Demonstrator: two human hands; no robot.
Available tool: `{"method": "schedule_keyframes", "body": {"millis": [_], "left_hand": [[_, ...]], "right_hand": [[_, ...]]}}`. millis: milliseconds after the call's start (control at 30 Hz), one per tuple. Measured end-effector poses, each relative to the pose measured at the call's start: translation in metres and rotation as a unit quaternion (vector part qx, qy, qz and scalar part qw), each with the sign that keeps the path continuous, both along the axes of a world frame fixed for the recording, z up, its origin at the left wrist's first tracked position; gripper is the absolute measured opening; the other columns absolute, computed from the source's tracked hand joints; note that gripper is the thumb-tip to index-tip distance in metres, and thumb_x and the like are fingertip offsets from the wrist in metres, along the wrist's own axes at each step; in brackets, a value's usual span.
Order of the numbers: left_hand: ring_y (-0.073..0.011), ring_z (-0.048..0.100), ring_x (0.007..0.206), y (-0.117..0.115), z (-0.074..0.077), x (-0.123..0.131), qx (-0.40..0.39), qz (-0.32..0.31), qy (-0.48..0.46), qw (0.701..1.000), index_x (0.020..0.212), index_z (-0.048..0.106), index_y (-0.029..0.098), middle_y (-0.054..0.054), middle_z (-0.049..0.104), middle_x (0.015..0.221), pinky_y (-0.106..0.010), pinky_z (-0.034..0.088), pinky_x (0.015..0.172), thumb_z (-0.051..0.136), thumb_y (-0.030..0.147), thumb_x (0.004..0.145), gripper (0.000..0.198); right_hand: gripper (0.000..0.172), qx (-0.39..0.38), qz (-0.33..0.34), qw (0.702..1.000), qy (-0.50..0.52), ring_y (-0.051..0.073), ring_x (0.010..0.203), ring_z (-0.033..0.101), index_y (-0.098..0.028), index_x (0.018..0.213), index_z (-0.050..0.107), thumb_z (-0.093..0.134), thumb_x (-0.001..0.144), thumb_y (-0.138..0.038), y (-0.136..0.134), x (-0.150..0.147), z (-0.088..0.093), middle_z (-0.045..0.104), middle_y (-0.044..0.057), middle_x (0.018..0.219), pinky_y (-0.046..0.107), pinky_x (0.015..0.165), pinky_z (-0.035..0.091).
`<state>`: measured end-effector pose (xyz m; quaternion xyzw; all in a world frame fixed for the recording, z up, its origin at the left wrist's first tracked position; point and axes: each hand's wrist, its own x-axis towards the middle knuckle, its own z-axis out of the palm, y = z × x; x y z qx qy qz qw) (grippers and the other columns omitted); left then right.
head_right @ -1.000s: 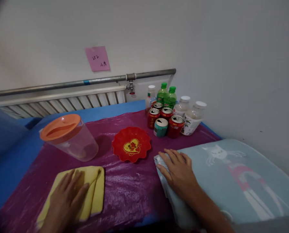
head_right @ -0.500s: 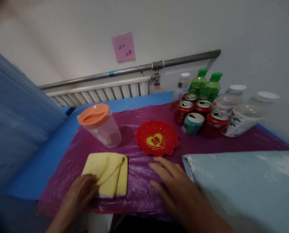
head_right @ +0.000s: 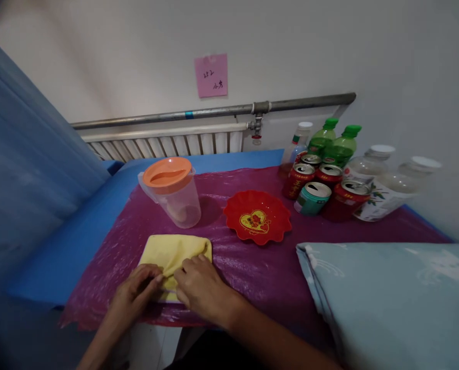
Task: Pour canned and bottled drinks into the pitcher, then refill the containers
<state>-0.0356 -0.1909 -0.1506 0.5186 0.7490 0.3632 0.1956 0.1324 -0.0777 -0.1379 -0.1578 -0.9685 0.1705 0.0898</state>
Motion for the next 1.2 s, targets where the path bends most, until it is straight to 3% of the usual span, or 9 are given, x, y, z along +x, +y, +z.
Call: {"method": "schedule_keyframes", "body": {"millis": [200,400,500,667,767,867,1000,1067,1200], "left_hand": [[-0.0250,0.061,0.108,-0.009,-0.014,-0.011,0.094,0.055,0.048,0.993,0.095,0.070,0.024,-0.008,0.069,0.111,-0.045,0.045,0.097,0.055,0.045,0.087,0.027],[-0.0254,0.062,0.104,-0.011,-0.016,-0.016,0.065,0.016,0.144,0.987,0.090,0.070,0.026,-0.006,0.070,0.108,-0.047,0.046,0.092,0.054,0.041,0.088,0.022],[-0.0240,0.061,0.106,-0.008,-0.011,-0.009,0.098,0.034,0.170,0.980,0.094,0.069,0.025,-0.006,0.068,0.110,-0.045,0.045,0.093,0.053,0.038,0.090,0.021],[-0.0214,0.061,0.101,0.001,-0.011,0.003,0.087,-0.015,0.178,0.980,0.094,0.069,0.026,-0.005,0.068,0.105,-0.039,0.047,0.089,0.054,0.035,0.091,0.018],[-0.0217,0.061,0.095,0.003,-0.014,0.005,0.060,-0.030,0.186,0.980,0.084,0.069,0.025,-0.004,0.069,0.099,-0.039,0.048,0.085,0.056,0.036,0.089,0.018],[-0.0212,0.059,0.096,0.001,-0.007,0.013,0.085,-0.015,0.191,0.978,0.088,0.067,0.025,-0.004,0.067,0.100,-0.037,0.047,0.084,0.058,0.035,0.089,0.014],[-0.0202,0.057,0.090,0.001,0.003,0.039,0.077,-0.101,0.205,0.971,0.086,0.067,0.026,-0.003,0.065,0.092,-0.034,0.046,0.076,0.060,0.032,0.088,0.009],[-0.0201,0.057,0.085,0.003,0.001,0.052,0.053,-0.132,0.224,0.964,0.081,0.067,0.026,-0.003,0.065,0.088,-0.034,0.045,0.072,0.061,0.033,0.087,0.012],[-0.0199,0.057,0.078,0.006,-0.016,0.066,0.074,-0.081,0.279,0.954,0.078,0.068,0.023,-0.005,0.065,0.087,-0.034,0.043,0.068,0.061,0.036,0.087,0.017]], "right_hand": [[0.013,0.022,-0.006,0.999,0.025,0.019,0.081,0.053,-0.018,0.082,0.059,0.048,0.090,-0.017,0.008,0.016,0.005,0.064,0.005,0.087,0.031,0.076,0.036],[0.006,0.015,-0.052,0.998,-0.030,0.019,0.079,0.052,-0.018,0.083,0.059,0.053,0.085,-0.015,0.009,0.046,0.011,0.063,0.005,0.084,0.034,0.073,0.031],[0.008,-0.007,-0.089,0.994,-0.055,0.020,0.081,0.052,-0.018,0.087,0.059,0.052,0.086,-0.014,0.006,0.051,0.016,0.064,0.007,0.090,0.034,0.073,0.031],[0.012,-0.036,-0.016,0.998,-0.038,0.021,0.091,0.052,-0.019,0.093,0.061,0.051,0.088,-0.014,0.005,0.046,0.023,0.063,0.006,0.103,0.035,0.081,0.034],[0.013,-0.043,-0.061,0.992,-0.106,0.023,0.087,0.053,-0.017,0.089,0.062,0.052,0.084,-0.011,0.008,0.046,0.023,0.064,0.009,0.096,0.037,0.081,0.035],[0.012,-0.043,-0.095,0.991,-0.083,0.022,0.085,0.052,-0.017,0.088,0.061,0.051,0.086,-0.011,0.013,0.049,0.024,0.063,0.009,0.094,0.036,0.078,0.035],[0.012,-0.064,-0.064,0.995,-0.036,0.020,0.088,0.051,-0.017,0.087,0.058,0.049,0.087,-0.009,0.017,0.050,0.024,0.062,0.007,0.095,0.033,0.078,0.037],[0.012,-0.076,-0.042,0.996,-0.025,0.020,0.088,0.051,-0.017,0.087,0.057,0.047,0.088,-0.010,0.019,0.050,0.020,0.061,0.007,0.095,0.033,0.079,0.037],[0.013,-0.069,-0.045,0.997,-0.002,0.020,0.087,0.050,-0.016,0.089,0.056,0.044,0.090,-0.012,0.022,0.053,0.011,0.059,0.008,0.096,0.032,0.077,0.037]]}}
